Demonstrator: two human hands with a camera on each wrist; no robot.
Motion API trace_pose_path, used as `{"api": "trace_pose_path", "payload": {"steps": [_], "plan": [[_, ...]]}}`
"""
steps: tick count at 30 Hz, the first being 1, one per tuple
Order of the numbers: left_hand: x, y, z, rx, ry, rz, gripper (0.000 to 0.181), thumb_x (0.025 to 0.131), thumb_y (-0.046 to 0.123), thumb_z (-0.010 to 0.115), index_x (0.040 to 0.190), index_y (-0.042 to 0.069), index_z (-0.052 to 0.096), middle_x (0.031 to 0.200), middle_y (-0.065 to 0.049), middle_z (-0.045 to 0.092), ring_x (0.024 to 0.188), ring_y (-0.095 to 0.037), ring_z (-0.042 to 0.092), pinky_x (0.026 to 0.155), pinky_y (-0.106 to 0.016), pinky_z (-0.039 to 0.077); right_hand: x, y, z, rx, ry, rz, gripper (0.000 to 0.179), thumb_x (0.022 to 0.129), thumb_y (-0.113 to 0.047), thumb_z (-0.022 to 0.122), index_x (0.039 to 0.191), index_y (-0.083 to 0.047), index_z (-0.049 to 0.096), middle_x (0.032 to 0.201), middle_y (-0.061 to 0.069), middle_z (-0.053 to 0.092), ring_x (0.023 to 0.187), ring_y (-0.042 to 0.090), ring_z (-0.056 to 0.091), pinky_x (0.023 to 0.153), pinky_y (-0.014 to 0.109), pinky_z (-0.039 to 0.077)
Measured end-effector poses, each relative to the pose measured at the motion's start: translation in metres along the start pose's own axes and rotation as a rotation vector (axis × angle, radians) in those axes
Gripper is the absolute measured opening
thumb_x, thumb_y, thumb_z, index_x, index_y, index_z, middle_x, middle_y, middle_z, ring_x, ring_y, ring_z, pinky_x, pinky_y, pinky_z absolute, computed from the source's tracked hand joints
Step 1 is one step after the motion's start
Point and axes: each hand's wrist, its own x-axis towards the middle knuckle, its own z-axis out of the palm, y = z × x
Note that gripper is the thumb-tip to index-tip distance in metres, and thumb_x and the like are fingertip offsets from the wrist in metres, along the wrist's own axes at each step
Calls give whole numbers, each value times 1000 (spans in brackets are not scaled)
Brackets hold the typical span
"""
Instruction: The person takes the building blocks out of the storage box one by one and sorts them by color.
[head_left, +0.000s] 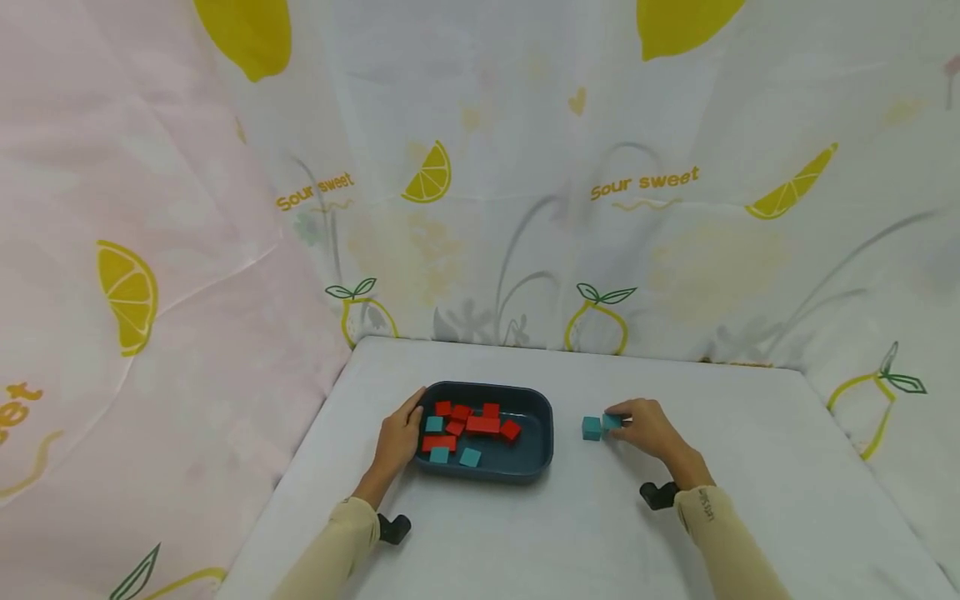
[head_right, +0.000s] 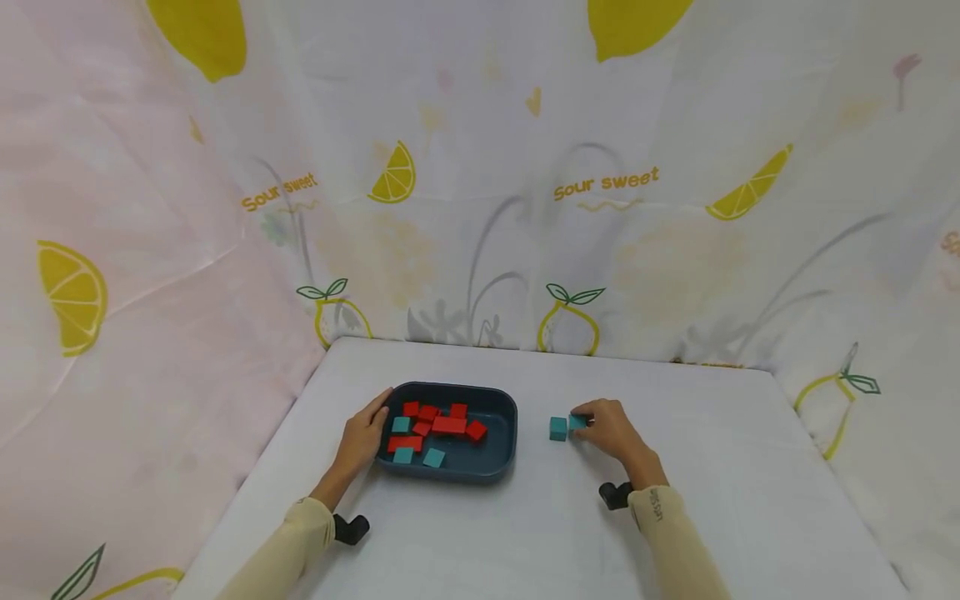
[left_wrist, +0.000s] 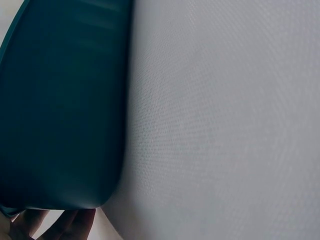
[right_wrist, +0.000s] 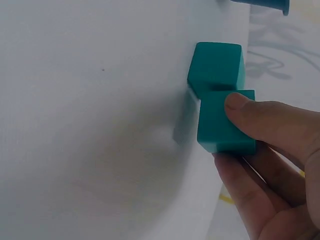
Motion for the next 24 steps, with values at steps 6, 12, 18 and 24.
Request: {"api": "trace_pose_path", "payload": {"steps": [6, 12, 18, 24], "plan": [[-1, 0, -3, 6, 30, -15, 41, 104, 16, 45, 145, 14, 49, 143, -11, 50, 133, -32, 45, 110, -50, 34, 4, 0, 10, 35, -1, -13, 32, 79, 0, 76, 110, 8, 69, 110, 22, 68, 98, 35, 67, 83, 42, 57], [2, 2, 1, 5, 9, 12, 41, 105, 18, 46, 145, 13, 49, 143, -11, 50, 133, -32, 45, 110, -50, 34, -1, 2, 13, 34, 4, 47, 32, 80, -1, 77, 109, 6, 70, 110, 20, 69, 98, 33, 67, 84, 44, 56], [1, 2, 3, 8, 5, -1, 41, 105, 18, 45, 145, 14, 48, 143, -12, 50, 133, -32, 45, 110, -51, 34, -4, 2, 16, 62, 7, 47, 32, 80, -1, 77, 110, 7, 69, 110, 21, 68, 98, 34, 67, 83, 43, 56], [1, 0, 4, -2, -2, 9, 41, 105, 19, 44, 146, 15, 48, 144, -9, 49, 134, -30, 44, 111, -49, 33, -2, 2, 16, 56, 29, 29, 36, 80, -6, 78, 112, 7, 68, 111, 21, 68, 98, 34, 67, 83, 43, 57]]}}
